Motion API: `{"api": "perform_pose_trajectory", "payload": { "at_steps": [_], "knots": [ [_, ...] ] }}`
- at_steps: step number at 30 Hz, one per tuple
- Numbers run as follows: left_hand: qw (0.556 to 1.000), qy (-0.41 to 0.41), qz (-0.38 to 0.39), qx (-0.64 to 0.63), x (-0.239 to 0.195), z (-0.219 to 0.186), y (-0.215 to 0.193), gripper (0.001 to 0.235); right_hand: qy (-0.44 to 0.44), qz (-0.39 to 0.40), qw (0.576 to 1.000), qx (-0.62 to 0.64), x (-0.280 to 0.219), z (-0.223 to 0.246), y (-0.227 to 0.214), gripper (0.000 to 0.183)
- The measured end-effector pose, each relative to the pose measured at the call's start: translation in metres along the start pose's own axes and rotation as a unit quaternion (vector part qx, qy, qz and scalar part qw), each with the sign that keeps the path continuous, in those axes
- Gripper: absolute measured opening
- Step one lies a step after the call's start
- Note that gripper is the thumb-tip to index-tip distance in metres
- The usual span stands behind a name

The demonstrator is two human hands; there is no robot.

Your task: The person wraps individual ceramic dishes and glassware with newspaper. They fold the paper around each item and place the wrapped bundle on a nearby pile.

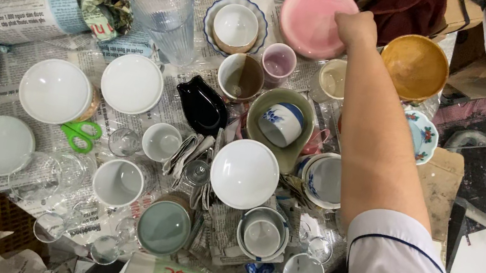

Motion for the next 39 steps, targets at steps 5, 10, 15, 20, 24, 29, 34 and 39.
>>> {"api": "perform_pose_trajectory", "payload": {
  "at_steps": [5, 10, 15, 20, 24, 29, 34, 39],
  "knots": [
    [1.0, -0.001, 0.008, 0.009, 0.008, 0.001, 0.003, 0.073, -0.08, 0.001, 0.996, -0.044, -0.033, 0.032, -0.023, 0.079],
    [0.998, 0.007, 0.057, 0.036, -0.01, 0.031, 0.014, 0.073, -0.32, 0.025, 0.944, 0.082, -0.188, 0.103, -0.086, 0.065],
    [0.988, 0.023, 0.13, 0.082, -0.025, 0.068, 0.039, 0.074, -0.446, 0.143, 0.855, 0.222, -0.456, 0.057, -0.196, 0.062],
    [0.963, 0.025, 0.217, 0.158, -0.053, 0.112, 0.058, 0.074, -0.723, 0.121, 0.678, 0.054, -0.669, -0.002, -0.269, 0.041],
    [0.91, 0.035, 0.378, 0.165, -0.067, 0.128, 0.114, 0.075, -0.756, 0.079, 0.631, -0.157, -0.745, -0.055, -0.288, 0.033],
    [0.924, 0.002, 0.37, 0.096, -0.068, 0.132, 0.163, 0.06, -0.604, 0.054, 0.736, -0.301, -0.749, -0.131, -0.323, 0.046],
    [0.942, -0.016, 0.311, 0.124, -0.073, 0.146, 0.191, 0.059, -0.454, 0.003, 0.847, -0.277, -0.746, -0.191, -0.349, 0.04],
    [0.765, 0.301, 0.013, 0.569, -0.064, 0.107, 0.184, 0.07, -0.449, 0.016, 0.811, -0.374, -0.733, -0.249, -0.304, 0.052]
  ]
}}
Point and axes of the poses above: each hand's wrist, its own x-axis towards the middle knuckle, its own y-axis out of the palm, z = x × y, the point moved 8 cm from there along x, towards the middle knuckle, and after that the axes turned 10 degrees about x, right-handed, at the moved point
